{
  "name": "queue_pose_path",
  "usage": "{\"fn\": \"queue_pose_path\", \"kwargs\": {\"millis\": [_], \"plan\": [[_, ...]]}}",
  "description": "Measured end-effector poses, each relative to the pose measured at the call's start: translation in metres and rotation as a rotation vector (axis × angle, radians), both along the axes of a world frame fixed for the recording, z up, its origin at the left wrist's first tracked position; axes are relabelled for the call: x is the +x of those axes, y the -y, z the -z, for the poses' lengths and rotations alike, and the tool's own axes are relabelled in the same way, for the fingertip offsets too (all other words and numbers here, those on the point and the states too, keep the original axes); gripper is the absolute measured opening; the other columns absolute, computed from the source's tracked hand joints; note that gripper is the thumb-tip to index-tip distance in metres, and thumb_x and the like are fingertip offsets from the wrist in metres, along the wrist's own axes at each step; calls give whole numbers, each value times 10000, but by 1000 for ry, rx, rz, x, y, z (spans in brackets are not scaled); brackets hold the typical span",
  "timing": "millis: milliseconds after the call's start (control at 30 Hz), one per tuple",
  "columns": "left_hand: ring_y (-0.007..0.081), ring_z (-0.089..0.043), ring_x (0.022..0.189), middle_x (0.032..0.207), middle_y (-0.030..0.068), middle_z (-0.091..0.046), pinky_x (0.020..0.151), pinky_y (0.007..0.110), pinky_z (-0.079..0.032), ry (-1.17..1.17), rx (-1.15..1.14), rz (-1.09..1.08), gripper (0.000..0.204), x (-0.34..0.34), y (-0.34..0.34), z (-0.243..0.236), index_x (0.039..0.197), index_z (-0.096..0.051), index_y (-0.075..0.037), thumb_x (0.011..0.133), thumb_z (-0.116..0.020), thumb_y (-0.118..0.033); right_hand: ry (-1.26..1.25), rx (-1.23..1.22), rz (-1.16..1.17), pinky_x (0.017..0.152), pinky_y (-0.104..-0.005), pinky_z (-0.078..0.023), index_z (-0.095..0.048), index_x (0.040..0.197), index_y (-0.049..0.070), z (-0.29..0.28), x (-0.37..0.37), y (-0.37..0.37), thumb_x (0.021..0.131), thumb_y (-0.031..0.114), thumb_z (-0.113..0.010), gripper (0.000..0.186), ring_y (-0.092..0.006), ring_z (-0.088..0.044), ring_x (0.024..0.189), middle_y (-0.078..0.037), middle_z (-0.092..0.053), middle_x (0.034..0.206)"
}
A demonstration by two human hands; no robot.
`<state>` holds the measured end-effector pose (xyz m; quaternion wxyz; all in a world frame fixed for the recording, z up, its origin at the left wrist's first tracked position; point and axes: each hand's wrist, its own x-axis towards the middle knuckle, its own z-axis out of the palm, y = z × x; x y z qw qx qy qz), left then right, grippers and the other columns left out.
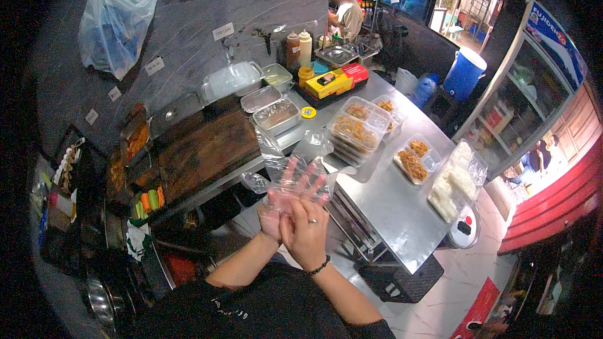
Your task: The person assembles multiple takeout containers by placing rice and various cooked items into compartmentalized plastic boxes. They use tongs to transfer food from labeled metal trays and wear disposable gloves while handling the containers and food.
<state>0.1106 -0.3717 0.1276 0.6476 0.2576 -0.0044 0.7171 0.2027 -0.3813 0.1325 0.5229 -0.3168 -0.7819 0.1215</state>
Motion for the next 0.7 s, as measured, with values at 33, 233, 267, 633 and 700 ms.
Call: {"fn": "queue_pose_path", "kwargs": {"millis": [33, 233, 267, 633, 700], "plan": [[353, -265, 1442, 1578, 119, -268, 1168, 576, -210, 4, -64, -42, 811, -2, -4, 8, 1537, -234, -219, 883, -636, -482, 32, -9, -43, 858, -418, -420, -609, 1051, 36, -1, 3, -5, 719, -19, -693, 347, -321, -565, 954, -138, -602, 1012], [224, -575, 1152, 1176, 106, -637, 1047, 491, -431, 466, -208, -124, 258, -28, -34, 54, 1132, -646, -129, 886, -695, -191, -67, -138, -202, 744, -384, -485, -634, 922, 16, 0, 10, -3, 756, -54, -663, 183, -314, -630, 825, -131, -659, 880], [232, -587, 1127, 1131, 111, -649, 1034, 487, -446, 360, -262, -197, 217, -29, -40, 61, 1079, -656, -123, 877, -706, -184, -68, -153, -198, 738, -383, -490, -633, 913, 13, 1, 12, -5, 761, -51, -666, 168, -316, -631, 818, -134, -657, 872], [208, -620, 981, 942, 81, -654, 972, 548, -487, -44, -660, -311, 638, 1, -61, 93, 1002, -639, -86, 829, -572, -696, -32, -429, -93, 749, -384, -490, -618, 924, 18, 44, 25, -3, 852, 65, -650, 92, -332, -614, 840, -149, -628, 870], [259, -602, 1050, 1089, 126, -632, 992, 577, -460, -134, -607, 15, 801, -5, -67, 118, 1258, -569, -49, 842, -513, -732, -100, -539, -89, 761, -367, -491, -619, 956, 16, 57, 32, -1, 860, 97, -667, 135, -312, -613, 855, -144, -623, 902]]}}
